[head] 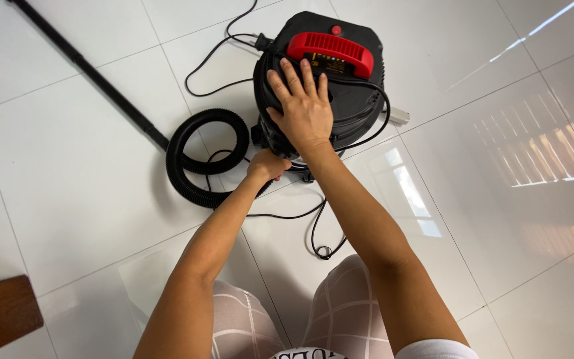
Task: The person detaches the hose and extension wand from a vacuum cleaner, then coils the power cord by hand and secures it with a strap.
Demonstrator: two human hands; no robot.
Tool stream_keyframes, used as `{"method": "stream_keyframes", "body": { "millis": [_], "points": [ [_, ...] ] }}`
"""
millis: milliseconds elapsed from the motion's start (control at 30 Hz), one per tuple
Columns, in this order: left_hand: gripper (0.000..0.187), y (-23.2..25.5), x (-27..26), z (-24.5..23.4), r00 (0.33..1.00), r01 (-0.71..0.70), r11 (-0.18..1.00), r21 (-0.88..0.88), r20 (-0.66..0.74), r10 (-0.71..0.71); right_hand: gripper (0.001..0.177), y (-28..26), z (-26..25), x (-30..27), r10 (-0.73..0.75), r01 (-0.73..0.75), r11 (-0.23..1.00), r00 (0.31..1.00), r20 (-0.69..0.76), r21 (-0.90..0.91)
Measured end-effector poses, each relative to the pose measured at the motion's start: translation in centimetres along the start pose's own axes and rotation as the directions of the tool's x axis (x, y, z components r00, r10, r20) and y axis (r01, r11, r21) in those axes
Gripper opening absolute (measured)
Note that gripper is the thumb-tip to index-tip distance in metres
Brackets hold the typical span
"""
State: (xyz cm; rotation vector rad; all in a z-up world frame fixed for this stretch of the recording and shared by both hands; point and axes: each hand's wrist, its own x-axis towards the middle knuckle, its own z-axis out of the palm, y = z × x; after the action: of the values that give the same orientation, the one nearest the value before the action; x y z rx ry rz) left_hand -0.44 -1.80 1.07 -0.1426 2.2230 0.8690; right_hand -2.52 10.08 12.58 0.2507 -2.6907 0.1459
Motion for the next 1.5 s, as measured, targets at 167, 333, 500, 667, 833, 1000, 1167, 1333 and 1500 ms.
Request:
{"method": "stream_keyframes", "body": {
  "millis": [167,333,500,667,833,1000,1167,1333,1500],
  "points": [
    [0.059,-3.4,-0.5,-0.5,0.967,-0.168,0.945,0.282,-0.138,0.213,0.075,0.8,0.0,0.2,-0.024,0.024,1.000,0.999,-0.023,0.007],
    [0.053,-6.2,-5.1,-3.0,0.982,-0.187,0.903,0.386,0.053,0.180,0.074,2.9,0.6,0.9,-0.031,0.031,1.000,0.998,-0.056,-0.002],
    [0.039,-9.6,-4.8,-1.1,0.884,-0.351,0.794,0.497,-0.104,0.456,0.076,4.7,0.5,1.6,-0.065,0.066,0.998,0.997,-0.047,0.004],
    [0.041,-6.2,-7.7,0.0,0.899,-0.357,0.763,0.538,-0.023,0.437,0.076,6.5,-0.1,1.1,-0.131,0.131,0.991,0.990,-0.053,0.000],
    [0.053,-5.7,-8.6,3.3,0.880,-0.439,0.770,0.462,0.050,0.472,0.078,8.6,-0.6,0.1,-0.212,0.211,0.977,0.977,-0.026,-0.013],
    [0.071,-4.7,-8.0,5.6,0.869,-0.493,0.784,0.376,0.164,0.467,0.075,8.7,-1.2,-1.3,-0.218,0.209,0.973,0.972,-0.090,-0.101],
    [0.076,-1.9,-7.3,9.7,0.854,-0.517,0.780,0.352,0.154,0.496,0.033,8.0,-0.2,-6.6,-0.129,0.143,0.990,0.934,-0.332,0.019],
    [0.072,-0.7,-6.5,13.4,0.837,-0.547,0.781,0.302,0.181,0.516,0.010,9.6,2.6,-14.6,0.322,-0.211,0.921,0.884,-0.339,0.326],
    [0.079,0.5,-5.5,12.4,0.801,-0.596,0.709,0.376,0.224,0.555,0.037,10.3,3.7,-17.6,0.719,-0.745,0.492,0.639,0.273,0.451]
  ]
}}
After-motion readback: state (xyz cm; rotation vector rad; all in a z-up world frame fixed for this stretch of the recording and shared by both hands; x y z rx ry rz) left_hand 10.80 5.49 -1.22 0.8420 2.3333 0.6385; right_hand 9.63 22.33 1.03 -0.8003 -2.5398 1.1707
